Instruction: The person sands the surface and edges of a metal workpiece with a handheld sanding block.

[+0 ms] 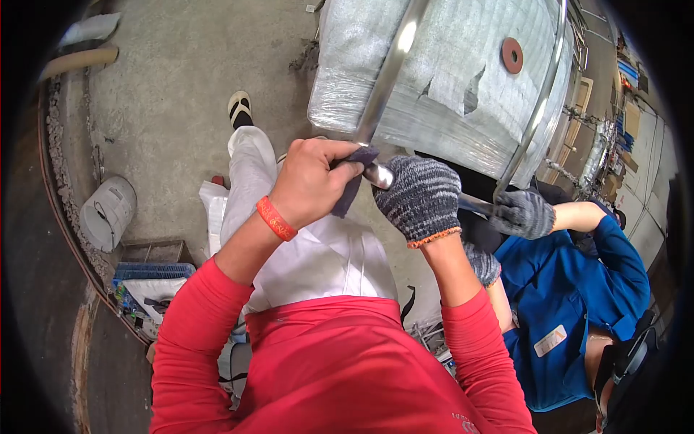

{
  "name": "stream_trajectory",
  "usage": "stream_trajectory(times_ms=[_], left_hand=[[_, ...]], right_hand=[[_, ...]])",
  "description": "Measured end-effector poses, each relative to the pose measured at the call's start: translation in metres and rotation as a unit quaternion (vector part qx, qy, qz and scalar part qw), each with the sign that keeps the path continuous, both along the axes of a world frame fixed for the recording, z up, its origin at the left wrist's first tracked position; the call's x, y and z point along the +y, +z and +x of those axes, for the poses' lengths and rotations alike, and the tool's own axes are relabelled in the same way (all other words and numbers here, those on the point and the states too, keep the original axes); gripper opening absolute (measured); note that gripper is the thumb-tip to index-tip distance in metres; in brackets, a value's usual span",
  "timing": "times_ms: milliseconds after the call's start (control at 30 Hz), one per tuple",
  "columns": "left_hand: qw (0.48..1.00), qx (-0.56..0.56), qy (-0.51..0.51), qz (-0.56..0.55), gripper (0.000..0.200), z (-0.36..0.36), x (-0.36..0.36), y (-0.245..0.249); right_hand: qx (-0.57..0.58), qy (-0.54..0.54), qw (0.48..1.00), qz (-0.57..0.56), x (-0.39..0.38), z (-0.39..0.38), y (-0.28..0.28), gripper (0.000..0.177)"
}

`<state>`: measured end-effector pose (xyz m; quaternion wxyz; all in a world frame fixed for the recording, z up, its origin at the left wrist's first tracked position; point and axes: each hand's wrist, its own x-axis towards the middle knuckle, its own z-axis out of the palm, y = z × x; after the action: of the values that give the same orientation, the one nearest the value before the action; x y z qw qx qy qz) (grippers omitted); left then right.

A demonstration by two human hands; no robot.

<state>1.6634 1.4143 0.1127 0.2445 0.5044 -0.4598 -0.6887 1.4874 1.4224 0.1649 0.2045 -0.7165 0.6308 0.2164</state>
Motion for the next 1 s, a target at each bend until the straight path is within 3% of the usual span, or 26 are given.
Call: stream_trajectory(times_ms=[167,300,467,567,700,800,933,1000], left_hand=[[0.999,0.028,0.028,0.02,0.021,-0.002,0.005,-0.009],[0.998,-0.008,0.023,-0.053,0.022,-0.007,-0.001,-0.037],[0.996,-0.044,0.015,-0.076,0.02,-0.004,-0.001,-0.003],[0.999,-0.034,0.01,-0.016,0.021,-0.003,0.001,0.022],[0.998,-0.025,0.032,-0.055,0.02,-0.004,0.006,0.001],[0.998,-0.054,0.001,-0.03,0.02,-0.001,-0.002,-0.007],[0.999,0.028,-0.006,-0.018,0.021,0.005,-0.003,-0.006],[0.986,-0.024,-0.127,-0.104,0.025,0.008,-0.021,-0.02]], right_hand=[[0.008,-0.012,0.999,0.033,-0.002,0.001,0.0,0.027],[0.019,-0.01,1.0,0.023,-0.009,0.004,0.0,0.027],[0.022,-0.014,0.999,0.026,-0.007,0.005,0.004,0.026],[0.008,-0.014,0.999,0.029,-0.002,0.004,0.003,0.026],[-0.008,0.0,1.0,0.007,-0.001,0.002,0.002,0.028],[0.008,-0.005,1.0,0.004,-0.001,0.003,-0.001,0.029],[-0.011,-0.006,1.0,-0.009,0.002,0.004,-0.001,0.028],[-0.008,-0.009,1.0,-0.002,0.001,0.006,0.001,0.026]])
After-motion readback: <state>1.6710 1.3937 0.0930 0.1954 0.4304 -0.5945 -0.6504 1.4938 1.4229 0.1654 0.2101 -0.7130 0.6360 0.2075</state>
